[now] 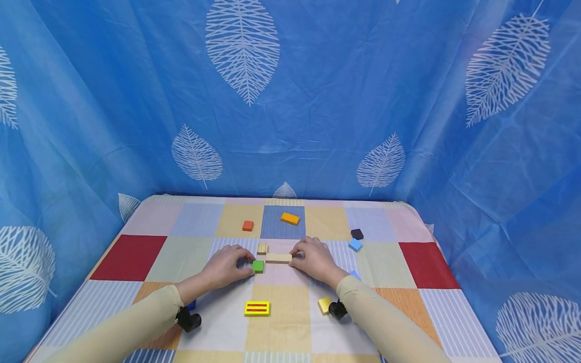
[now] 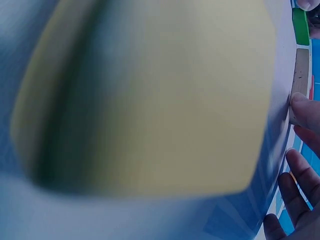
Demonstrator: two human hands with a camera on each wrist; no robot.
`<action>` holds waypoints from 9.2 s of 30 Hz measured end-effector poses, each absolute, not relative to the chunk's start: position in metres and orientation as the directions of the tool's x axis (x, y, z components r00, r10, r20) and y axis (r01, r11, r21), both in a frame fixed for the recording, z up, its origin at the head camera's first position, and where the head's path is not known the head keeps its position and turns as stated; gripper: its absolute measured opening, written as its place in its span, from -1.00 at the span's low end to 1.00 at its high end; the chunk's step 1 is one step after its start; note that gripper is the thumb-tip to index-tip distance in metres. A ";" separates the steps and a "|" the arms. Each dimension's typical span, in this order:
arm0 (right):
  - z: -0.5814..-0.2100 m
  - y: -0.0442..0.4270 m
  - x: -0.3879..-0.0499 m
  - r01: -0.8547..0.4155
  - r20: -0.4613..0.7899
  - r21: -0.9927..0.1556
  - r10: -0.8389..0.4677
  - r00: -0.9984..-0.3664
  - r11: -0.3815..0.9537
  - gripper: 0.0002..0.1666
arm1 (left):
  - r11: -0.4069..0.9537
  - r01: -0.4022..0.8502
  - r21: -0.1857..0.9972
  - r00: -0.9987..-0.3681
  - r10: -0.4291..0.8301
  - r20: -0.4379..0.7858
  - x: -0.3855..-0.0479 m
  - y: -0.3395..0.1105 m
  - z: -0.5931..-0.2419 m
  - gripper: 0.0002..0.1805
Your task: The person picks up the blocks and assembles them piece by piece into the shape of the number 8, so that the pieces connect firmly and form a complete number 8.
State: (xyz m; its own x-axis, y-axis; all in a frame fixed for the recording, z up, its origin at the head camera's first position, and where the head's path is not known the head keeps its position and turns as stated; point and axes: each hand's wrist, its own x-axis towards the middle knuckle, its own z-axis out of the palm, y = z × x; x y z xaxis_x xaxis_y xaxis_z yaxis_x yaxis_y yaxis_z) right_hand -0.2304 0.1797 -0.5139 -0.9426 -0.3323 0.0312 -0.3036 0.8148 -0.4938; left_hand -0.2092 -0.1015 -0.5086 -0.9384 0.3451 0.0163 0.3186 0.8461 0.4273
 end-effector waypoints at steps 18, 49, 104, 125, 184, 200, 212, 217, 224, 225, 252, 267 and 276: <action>-0.512 0.178 -0.231 -0.291 0.023 -0.493 -0.322 -0.946 0.820 -0.80 | 0.850 0.320 0.418 -0.940 0.341 0.027 -0.211 -0.099 -0.511 -0.71; -0.515 0.179 -0.231 -0.284 0.014 -0.488 -0.318 -0.948 0.825 -0.79 | 0.844 0.301 0.443 -0.943 0.334 0.005 -0.211 -0.098 -0.509 -0.72; -0.512 0.183 -0.231 -0.328 0.035 -0.511 -0.362 -0.932 0.795 -0.70 | 0.834 0.265 0.484 -0.941 0.333 -0.059 -0.213 -0.097 -0.504 -0.72; -0.466 0.224 -0.233 -0.251 0.030 -0.613 -0.295 -0.955 0.749 -0.53 | 0.847 0.273 0.456 -0.944 0.326 -0.041 -0.214 -0.094 -0.502 -0.71; -0.484 0.355 -0.189 -0.097 -0.213 -0.687 -0.328 -0.920 0.720 -0.52 | 0.859 0.254 0.445 -0.952 0.304 -0.043 -0.208 -0.093 -0.504 -0.73; -0.504 0.362 -0.181 -0.127 -0.138 -0.691 -0.303 -0.943 0.712 -0.60 | 0.855 0.270 0.443 -0.948 0.316 -0.032 -0.209 -0.092 -0.504 -0.73; -0.509 0.362 -0.181 -0.150 -0.114 -0.694 -0.314 -0.943 0.704 -0.65 | 0.852 0.271 0.448 -0.948 0.316 -0.027 -0.207 -0.093 -0.503 -0.72; -0.509 0.361 -0.180 -0.148 -0.113 -0.687 -0.306 -0.945 0.712 -0.68 | 0.848 0.281 0.449 -0.946 0.323 -0.019 -0.207 -0.094 -0.503 -0.72; -0.509 0.360 -0.180 -0.149 -0.113 -0.679 -0.303 -0.946 0.718 -0.69 | 0.847 0.282 0.451 -0.945 0.326 -0.020 -0.207 -0.095 -0.502 -0.72; -0.510 0.360 -0.180 -0.152 -0.111 -0.679 -0.305 -0.946 0.718 -0.69 | 0.847 0.282 0.450 -0.945 0.325 -0.020 -0.207 -0.095 -0.502 -0.72; -0.509 0.360 -0.177 -0.148 -0.119 -0.682 -0.308 -0.944 0.716 -0.70 | 0.852 0.283 0.441 -0.944 0.328 -0.027 -0.208 -0.095 -0.503 -0.72; -0.506 0.358 -0.177 -0.124 -0.143 -0.688 -0.301 -0.943 0.715 -0.70 | 0.851 0.284 0.442 -0.944 0.330 -0.027 -0.208 -0.095 -0.503 -0.72; -0.504 0.358 -0.177 -0.156 -0.123 -0.673 -0.318 -0.940 0.723 -0.72 | 0.849 0.284 0.447 -0.945 0.328 -0.022 -0.208 -0.094 -0.502 -0.74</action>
State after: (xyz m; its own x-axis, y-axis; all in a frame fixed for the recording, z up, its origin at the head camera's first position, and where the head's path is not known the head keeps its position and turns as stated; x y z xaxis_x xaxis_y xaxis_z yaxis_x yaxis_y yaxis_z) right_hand -0.1770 0.3578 -0.5043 -0.9399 -0.3183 -0.1233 -0.1564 0.7226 -0.6733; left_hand -0.2078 -0.0937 -0.5019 -0.9446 0.3275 -0.0220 0.2838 0.8485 0.4466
